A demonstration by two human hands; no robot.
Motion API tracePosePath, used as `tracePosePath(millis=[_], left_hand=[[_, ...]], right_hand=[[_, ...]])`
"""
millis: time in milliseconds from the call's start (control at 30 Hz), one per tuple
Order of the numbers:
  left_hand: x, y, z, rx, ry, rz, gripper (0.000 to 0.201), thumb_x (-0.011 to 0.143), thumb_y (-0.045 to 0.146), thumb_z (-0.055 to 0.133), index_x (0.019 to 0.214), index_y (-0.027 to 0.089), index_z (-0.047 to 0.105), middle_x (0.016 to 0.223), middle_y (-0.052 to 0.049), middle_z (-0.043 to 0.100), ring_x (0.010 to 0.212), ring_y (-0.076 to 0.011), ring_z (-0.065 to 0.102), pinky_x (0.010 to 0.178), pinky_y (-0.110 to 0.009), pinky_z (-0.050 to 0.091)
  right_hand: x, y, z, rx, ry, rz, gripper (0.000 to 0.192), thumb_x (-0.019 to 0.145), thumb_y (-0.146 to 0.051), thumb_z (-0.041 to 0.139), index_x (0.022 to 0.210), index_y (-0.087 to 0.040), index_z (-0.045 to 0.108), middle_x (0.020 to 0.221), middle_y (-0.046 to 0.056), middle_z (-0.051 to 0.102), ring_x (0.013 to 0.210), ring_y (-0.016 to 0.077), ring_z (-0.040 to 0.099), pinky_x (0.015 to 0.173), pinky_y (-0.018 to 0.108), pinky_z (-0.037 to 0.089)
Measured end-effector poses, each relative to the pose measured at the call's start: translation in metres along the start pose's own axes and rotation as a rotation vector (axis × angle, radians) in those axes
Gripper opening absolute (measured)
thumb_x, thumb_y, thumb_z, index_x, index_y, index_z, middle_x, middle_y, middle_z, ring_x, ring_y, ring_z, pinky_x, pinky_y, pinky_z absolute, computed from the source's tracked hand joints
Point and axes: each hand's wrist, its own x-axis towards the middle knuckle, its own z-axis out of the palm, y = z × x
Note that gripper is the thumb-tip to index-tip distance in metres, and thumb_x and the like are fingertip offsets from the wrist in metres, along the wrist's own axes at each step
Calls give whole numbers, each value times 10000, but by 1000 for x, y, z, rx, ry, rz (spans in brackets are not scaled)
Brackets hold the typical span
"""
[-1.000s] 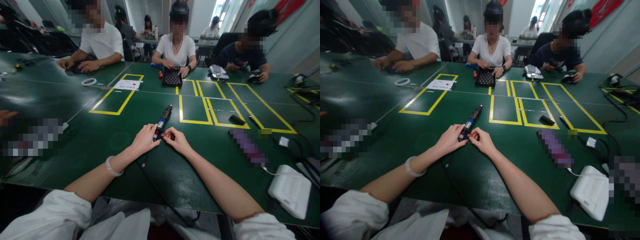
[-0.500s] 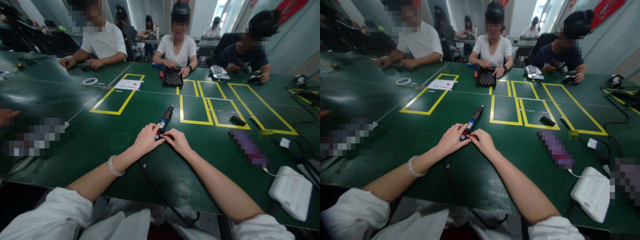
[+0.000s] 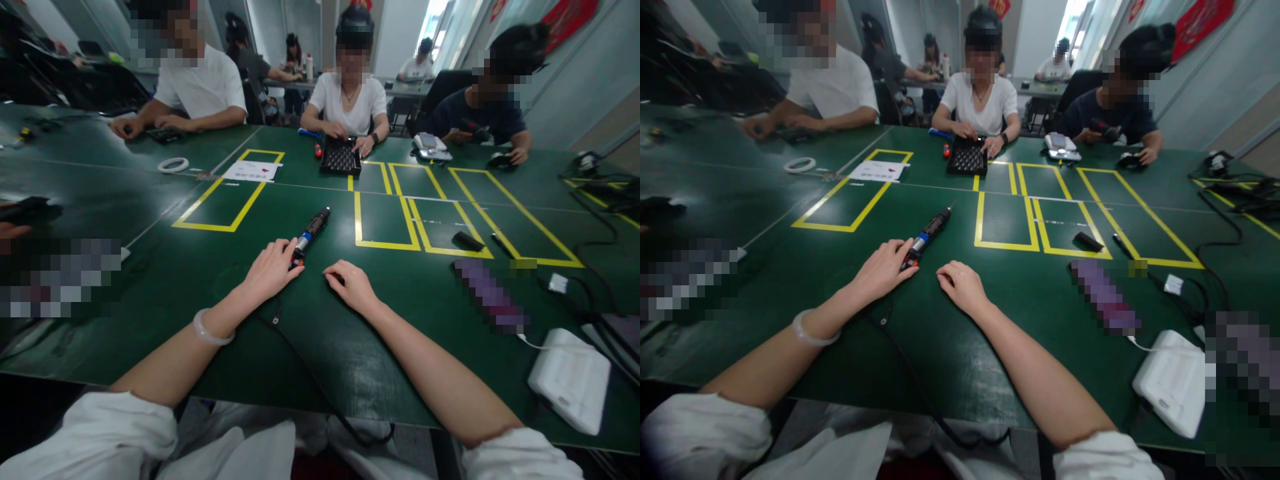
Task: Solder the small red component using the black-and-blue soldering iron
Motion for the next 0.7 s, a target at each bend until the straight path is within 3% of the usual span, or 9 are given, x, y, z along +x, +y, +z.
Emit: tracePosePath(millis=[433, 567, 700], left_hand=[[13, -154, 13, 90, -81, -430, 688, 918, 589, 408, 1421, 120, 406, 1308, -212, 473, 1129, -354, 509, 917, -437, 439], [8, -180, 10, 82, -105, -508, 700, 930, 598, 394, 1443, 121, 383, 1348, -207, 461, 1132, -343, 486, 896, -443, 441], [5, -186, 7, 87, -98, -548, 679, 923, 587, 434, 1437, 145, 398, 1372, -188, 460, 1133, -335, 488, 893, -435, 436]], right_hand=[[0, 1, 2, -34, -42, -23, 135, 942, -184, 527, 936, -190, 661, 905, 50, 667, 881, 181, 599, 801, 295, 445], [0, 1, 2, -42, -52, -25, 136, 945, -188, 527, 929, -191, 663, 901, 50, 671, 883, 182, 600, 801, 296, 445], [1, 1, 2, -54, -57, -22, 132, 940, -186, 535, 922, -188, 665, 889, 49, 671, 874, 184, 598, 792, 297, 444]])
